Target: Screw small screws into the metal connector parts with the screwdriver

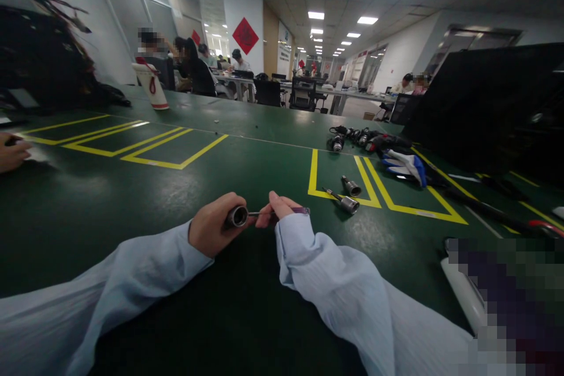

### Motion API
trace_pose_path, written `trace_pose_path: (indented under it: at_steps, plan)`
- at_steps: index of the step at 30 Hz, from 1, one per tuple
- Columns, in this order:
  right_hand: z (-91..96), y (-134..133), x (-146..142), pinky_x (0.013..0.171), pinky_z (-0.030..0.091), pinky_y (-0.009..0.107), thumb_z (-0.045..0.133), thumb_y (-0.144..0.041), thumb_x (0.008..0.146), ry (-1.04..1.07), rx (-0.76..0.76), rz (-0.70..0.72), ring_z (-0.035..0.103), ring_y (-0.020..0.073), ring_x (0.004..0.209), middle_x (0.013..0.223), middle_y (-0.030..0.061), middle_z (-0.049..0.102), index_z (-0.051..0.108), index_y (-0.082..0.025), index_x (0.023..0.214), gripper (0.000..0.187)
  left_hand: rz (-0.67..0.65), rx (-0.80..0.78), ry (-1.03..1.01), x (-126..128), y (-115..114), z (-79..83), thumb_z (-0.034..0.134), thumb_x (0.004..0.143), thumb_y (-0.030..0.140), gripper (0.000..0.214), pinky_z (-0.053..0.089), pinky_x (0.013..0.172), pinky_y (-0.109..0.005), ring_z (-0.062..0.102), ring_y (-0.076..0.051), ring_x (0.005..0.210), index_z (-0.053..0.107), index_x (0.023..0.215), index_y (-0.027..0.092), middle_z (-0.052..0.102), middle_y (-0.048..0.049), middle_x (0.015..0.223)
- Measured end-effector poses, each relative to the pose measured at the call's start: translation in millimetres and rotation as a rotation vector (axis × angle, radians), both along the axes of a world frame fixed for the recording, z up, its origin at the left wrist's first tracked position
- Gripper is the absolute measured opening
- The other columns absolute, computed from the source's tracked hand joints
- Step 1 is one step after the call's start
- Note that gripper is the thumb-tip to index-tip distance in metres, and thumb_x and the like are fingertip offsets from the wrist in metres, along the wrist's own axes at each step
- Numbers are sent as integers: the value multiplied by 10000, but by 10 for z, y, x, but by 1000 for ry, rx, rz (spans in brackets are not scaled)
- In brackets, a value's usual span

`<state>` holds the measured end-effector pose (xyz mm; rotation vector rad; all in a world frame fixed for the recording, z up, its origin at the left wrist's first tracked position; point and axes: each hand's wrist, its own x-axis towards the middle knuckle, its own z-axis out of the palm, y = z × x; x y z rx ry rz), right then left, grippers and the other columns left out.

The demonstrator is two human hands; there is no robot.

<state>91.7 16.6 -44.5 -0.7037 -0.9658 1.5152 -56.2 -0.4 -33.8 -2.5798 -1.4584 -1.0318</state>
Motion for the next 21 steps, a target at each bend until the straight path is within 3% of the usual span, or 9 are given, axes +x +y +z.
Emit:
trace_pose_path:
  at_steps: [11, 16, 21]
  plan:
    - [-37, 90, 81, 389, 349, 203, 489, -333, 774, 63, -204, 108, 465, 75, 305, 347, -3, 558, 556, -153, 438, 387, 1, -16, -19, -32, 10, -17, 565, 715, 387, 251, 405, 546, -232, 502, -119, 592, 493, 803, 163, 545, -10, 709]
    - [20, 19, 59, 406, 370, 215, 523, -400, 731, -8, -56, -63, 455, 76, 327, 368, -28, 558, 553, -172, 476, 343, -3, 34, 76, -66, 46, 9, 594, 688, 401, 273, 432, 612, -252, 532, -153, 703, 573, 818, 162, 555, -58, 816]
    - [68, -96, 24, 408, 355, 216, 505, -470, 738, -250, 139, -192, 422, 71, 339, 367, -33, 521, 554, -172, 489, 392, 88, -66, 115, -83, 10, 10, 560, 709, 401, 286, 440, 598, -265, 574, -168, 697, 588, 889, 181, 605, -51, 819]
